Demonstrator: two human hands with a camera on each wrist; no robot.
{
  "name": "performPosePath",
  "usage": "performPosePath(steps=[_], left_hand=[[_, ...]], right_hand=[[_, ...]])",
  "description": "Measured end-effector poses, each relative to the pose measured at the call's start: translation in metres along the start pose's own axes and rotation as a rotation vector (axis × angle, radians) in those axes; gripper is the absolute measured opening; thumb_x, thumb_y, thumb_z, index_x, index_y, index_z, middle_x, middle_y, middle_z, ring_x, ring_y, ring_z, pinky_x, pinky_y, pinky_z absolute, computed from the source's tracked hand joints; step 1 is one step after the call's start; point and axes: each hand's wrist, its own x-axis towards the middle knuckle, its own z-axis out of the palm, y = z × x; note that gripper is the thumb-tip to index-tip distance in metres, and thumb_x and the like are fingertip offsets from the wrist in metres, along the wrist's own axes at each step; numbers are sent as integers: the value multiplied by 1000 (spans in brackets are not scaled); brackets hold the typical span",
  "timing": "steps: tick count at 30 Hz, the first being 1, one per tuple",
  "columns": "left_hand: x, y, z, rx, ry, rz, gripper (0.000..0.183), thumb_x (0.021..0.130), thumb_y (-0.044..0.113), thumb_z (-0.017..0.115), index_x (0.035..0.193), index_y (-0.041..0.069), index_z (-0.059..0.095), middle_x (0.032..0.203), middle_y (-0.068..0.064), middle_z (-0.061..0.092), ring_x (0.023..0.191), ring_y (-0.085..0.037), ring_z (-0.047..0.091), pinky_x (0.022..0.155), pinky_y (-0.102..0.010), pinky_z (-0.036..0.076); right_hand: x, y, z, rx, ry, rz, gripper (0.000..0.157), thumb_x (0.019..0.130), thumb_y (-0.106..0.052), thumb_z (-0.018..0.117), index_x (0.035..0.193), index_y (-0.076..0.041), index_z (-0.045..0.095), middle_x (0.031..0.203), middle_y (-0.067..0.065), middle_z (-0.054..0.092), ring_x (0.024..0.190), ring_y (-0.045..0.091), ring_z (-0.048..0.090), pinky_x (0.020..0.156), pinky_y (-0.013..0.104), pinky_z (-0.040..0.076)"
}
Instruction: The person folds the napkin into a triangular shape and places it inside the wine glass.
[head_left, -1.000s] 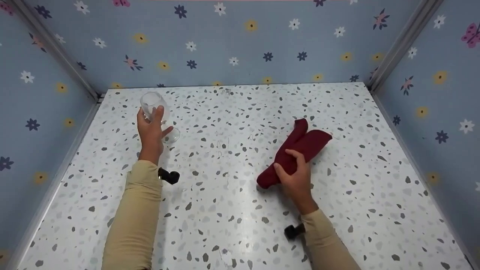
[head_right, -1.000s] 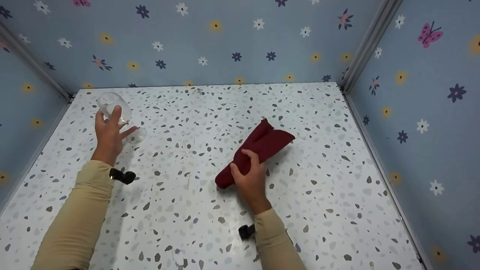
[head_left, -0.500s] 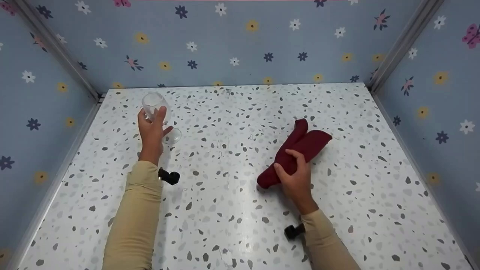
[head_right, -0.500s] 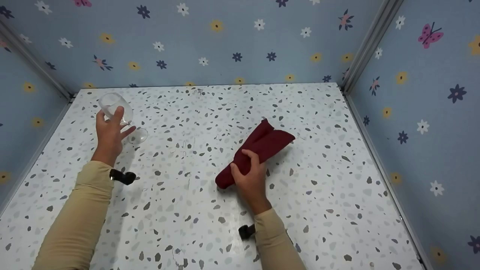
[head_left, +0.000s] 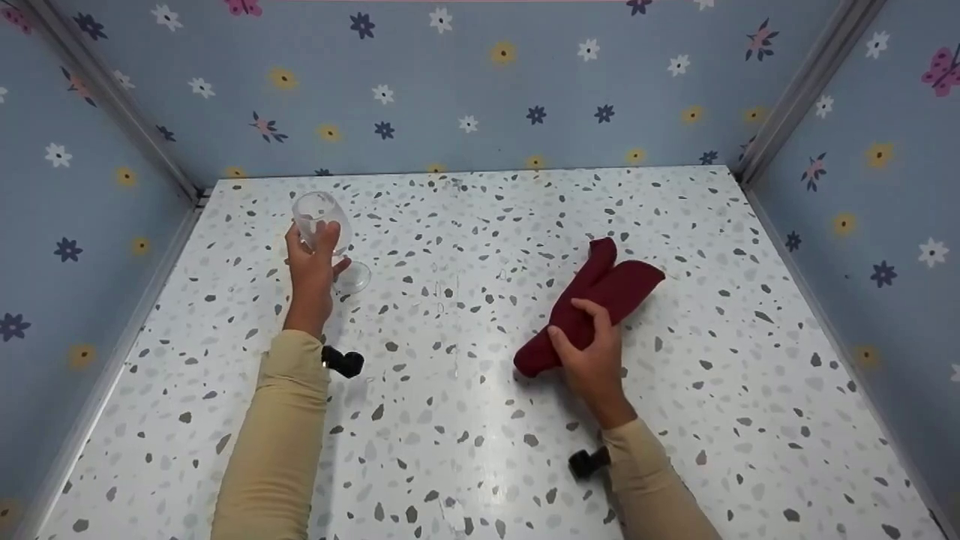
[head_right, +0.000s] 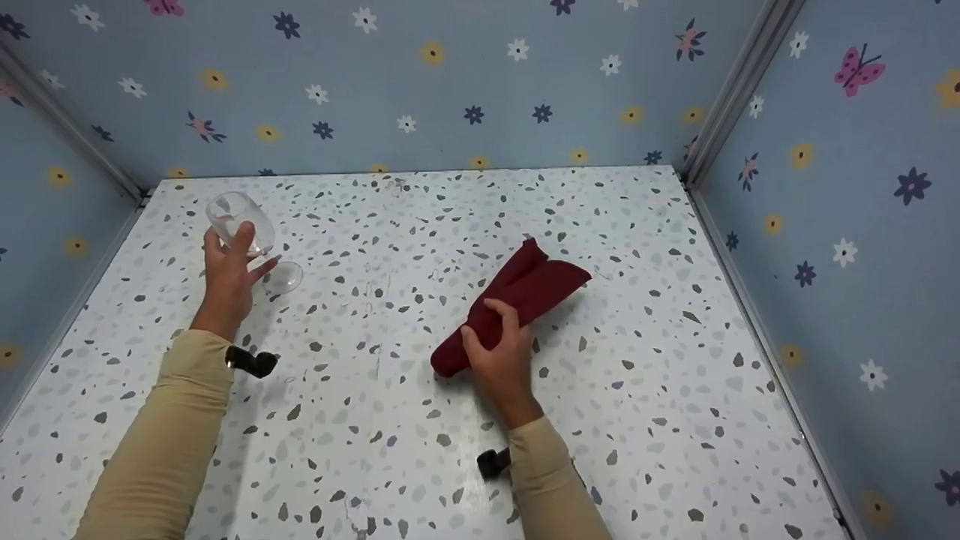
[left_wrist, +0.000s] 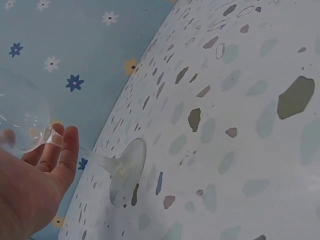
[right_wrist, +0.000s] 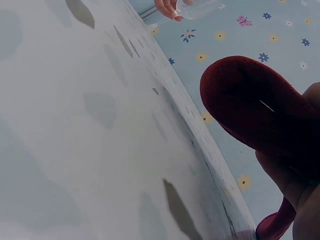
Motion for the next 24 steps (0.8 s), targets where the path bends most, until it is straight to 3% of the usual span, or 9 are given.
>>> performPosePath(steps=[11, 24], left_hand=[[-5, -6, 3, -12, -73, 10, 81, 97, 44, 63, 158, 23, 14, 155, -13, 28, 142, -29, 35, 109, -52, 39], [-11, -10, 8, 84, -91, -1, 85, 94, 50, 65, 156, 28, 11, 157, -9, 24, 140, -26, 37, 104, -48, 44]], right_hand=[[-1, 0, -1, 13, 3, 54, 47, 86, -13, 79, 128, -10, 59, 130, 17, 48, 117, 26, 47, 95, 43, 43], [0, -1, 0, 31, -5, 68, 47, 87, -12, 78, 129, -10, 58, 130, 15, 50, 117, 25, 48, 96, 42, 43]])
